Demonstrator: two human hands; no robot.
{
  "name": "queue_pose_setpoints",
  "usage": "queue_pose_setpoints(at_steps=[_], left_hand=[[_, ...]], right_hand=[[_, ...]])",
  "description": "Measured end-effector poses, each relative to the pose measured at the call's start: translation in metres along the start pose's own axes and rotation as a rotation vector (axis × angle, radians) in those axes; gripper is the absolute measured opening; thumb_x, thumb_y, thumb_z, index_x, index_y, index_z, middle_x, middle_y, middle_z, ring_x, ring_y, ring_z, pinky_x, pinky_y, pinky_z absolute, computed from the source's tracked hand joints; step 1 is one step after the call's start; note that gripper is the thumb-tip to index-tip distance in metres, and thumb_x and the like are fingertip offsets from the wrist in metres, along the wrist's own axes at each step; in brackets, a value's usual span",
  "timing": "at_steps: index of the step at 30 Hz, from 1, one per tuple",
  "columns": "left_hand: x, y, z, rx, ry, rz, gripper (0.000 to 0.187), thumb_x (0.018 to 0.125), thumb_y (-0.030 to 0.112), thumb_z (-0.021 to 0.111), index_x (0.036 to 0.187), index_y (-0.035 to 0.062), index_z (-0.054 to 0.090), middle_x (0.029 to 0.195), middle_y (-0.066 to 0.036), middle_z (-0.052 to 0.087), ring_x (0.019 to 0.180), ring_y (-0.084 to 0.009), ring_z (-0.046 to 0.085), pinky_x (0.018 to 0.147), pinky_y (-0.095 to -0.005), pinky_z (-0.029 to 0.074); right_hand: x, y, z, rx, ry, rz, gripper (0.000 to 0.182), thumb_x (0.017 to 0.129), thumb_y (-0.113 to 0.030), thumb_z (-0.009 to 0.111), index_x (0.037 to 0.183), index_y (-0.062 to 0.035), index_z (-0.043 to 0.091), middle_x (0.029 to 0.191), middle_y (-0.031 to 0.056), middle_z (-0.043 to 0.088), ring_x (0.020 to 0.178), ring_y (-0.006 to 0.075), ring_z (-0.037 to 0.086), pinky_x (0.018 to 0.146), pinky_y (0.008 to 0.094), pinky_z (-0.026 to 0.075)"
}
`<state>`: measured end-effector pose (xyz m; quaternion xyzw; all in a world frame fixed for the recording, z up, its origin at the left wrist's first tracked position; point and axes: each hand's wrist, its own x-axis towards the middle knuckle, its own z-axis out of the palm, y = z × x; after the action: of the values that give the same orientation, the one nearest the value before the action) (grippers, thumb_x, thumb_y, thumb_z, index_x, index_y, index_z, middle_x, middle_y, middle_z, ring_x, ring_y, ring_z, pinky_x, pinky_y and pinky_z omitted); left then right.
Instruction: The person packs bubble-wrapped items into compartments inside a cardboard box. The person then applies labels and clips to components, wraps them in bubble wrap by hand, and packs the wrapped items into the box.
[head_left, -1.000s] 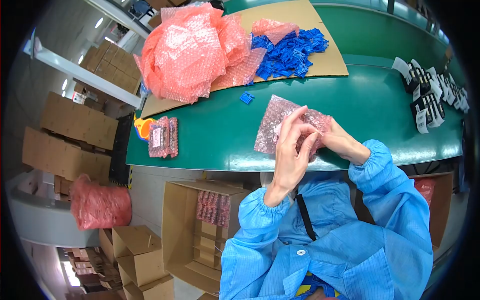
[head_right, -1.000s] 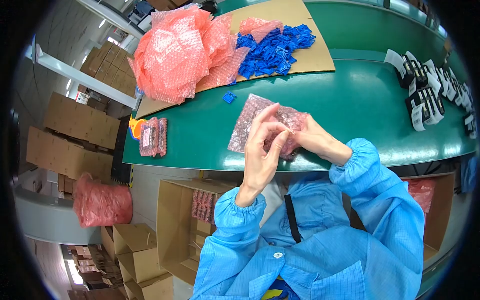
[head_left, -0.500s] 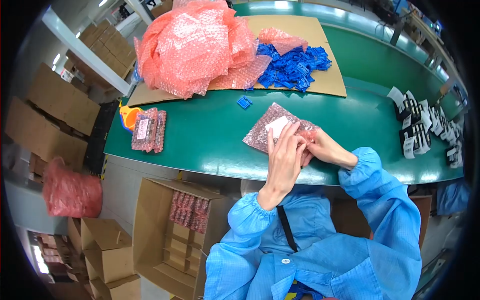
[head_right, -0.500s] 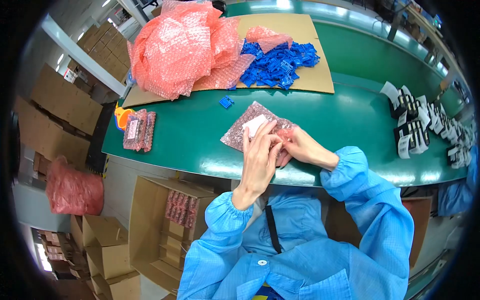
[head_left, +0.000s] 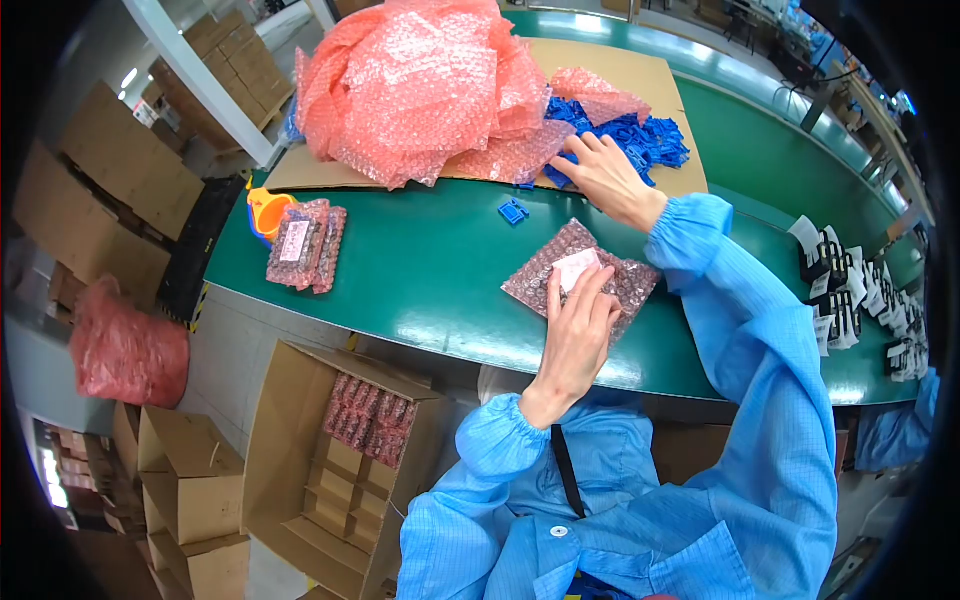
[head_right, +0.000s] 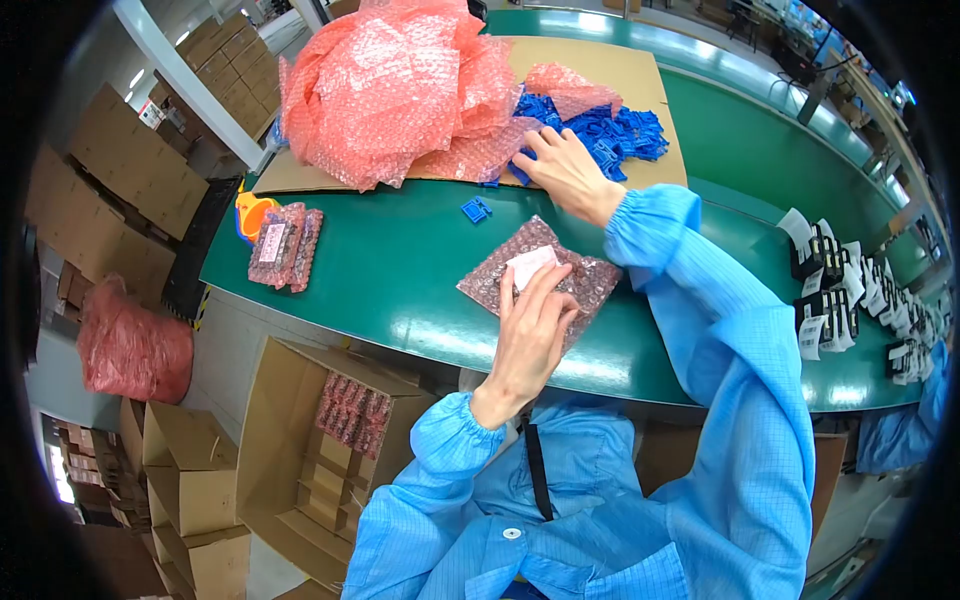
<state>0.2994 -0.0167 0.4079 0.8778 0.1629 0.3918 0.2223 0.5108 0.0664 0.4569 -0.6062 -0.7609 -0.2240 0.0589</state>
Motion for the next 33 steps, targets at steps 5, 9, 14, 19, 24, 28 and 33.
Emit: queue_pose_setpoints(at_steps=[5, 9, 14, 19, 24, 28, 33], left_hand=[[-0.001, -0.001, 0.003, 0.01, 0.013, 0.006, 0.01, 0.08, 0.001, 0.064, 0.089, 0.0012, 0.059, 0.125, -0.017, 0.055, 0.124, -0.0333, 0.049, 0.109, -0.0588, 0.024], [-0.001, -0.001, 0.002, 0.0, 0.036, 0.002, 0.009, 0.08, 0.001, 0.064, 0.088, 0.0007, 0.059, 0.124, -0.017, 0.055, 0.123, -0.0336, 0.05, 0.109, -0.0588, 0.025], [-0.002, -0.002, 0.003, 0.004, 0.025, 0.022, 0.008, 0.083, 0.003, 0.061, 0.088, -0.0011, 0.057, 0.124, -0.018, 0.053, 0.125, -0.0328, 0.046, 0.111, -0.0602, 0.023], [-0.001, -0.001, 0.004, -0.001, 0.04, 0.021, 0.009, 0.081, 0.002, 0.063, 0.088, -0.0006, 0.058, 0.123, -0.018, 0.054, 0.123, -0.0333, 0.048, 0.11, -0.0597, 0.024], [-0.001, -0.002, 0.004, 0.001, 0.055, 0.022, 0.011, 0.079, 0.0, 0.065, 0.088, 0.0001, 0.058, 0.121, -0.019, 0.056, 0.12, -0.0339, 0.051, 0.109, -0.0592, 0.024], [-0.002, -0.002, 0.005, -0.011, 0.05, 0.02, 0.012, 0.079, 0.001, 0.065, 0.089, 0.0, 0.058, 0.118, -0.019, 0.056, 0.118, -0.0344, 0.052, 0.109, -0.059, 0.025], [-0.003, -0.004, 0.003, -0.015, 0.05, 0.027, 0.013, 0.079, 0.002, 0.066, 0.089, -0.0001, 0.058, 0.117, -0.02, 0.056, 0.118, -0.0347, 0.052, 0.109, -0.0589, 0.025]], right_hand=[[0.026, 0.002, 0.01, -0.09, 0.045, 0.043, 0.031, 0.077, -0.011, 0.065, 0.107, -0.009, 0.06, 0.106, 0.0116, 0.053, 0.099, 0.0294, 0.054, 0.082, 0.0403, 0.044], [0.031, 0.022, 0.018, -0.009, 0.113, -0.08, 0.011, 0.081, -0.009, 0.06, 0.09, -0.0045, 0.06, 0.102, 0.0125, 0.054, 0.099, 0.0291, 0.055, 0.083, 0.0398, 0.044], [0.03, 0.024, 0.008, 0.121, -0.076, -0.072, 0.011, 0.084, -0.011, 0.059, 0.092, -0.0026, 0.061, 0.094, 0.0144, 0.056, 0.096, 0.0317, 0.057, 0.082, 0.0406, 0.046], [0.038, -0.003, 0.01, 0.405, -0.093, -0.047, 0.03, 0.085, -0.02, 0.066, 0.108, -0.0004, 0.063, 0.098, 0.0189, 0.059, 0.097, 0.0347, 0.058, 0.084, 0.0427, 0.048], [0.043, -0.03, 0.025, 0.319, -0.056, 0.054, 0.036, 0.088, -0.024, 0.065, 0.119, -0.008, 0.057, 0.103, 0.0209, 0.057, 0.094, 0.0417, 0.057, 0.082, 0.0476, 0.048], [0.056, -0.041, 0.024, 0.291, -0.178, 0.208, 0.032, 0.088, -0.024, 0.065, 0.114, -0.0078, 0.057, 0.102, 0.0228, 0.057, 0.092, 0.0417, 0.057, 0.08, 0.0487, 0.048], [0.06, -0.037, 0.055, 0.418, -0.075, 0.228, 0.027, 0.081, -0.013, 0.066, 0.104, -0.0049, 0.055, 0.102, 0.0269, 0.055, 0.092, 0.0464, 0.056, 0.079, 0.0515, 0.048]])
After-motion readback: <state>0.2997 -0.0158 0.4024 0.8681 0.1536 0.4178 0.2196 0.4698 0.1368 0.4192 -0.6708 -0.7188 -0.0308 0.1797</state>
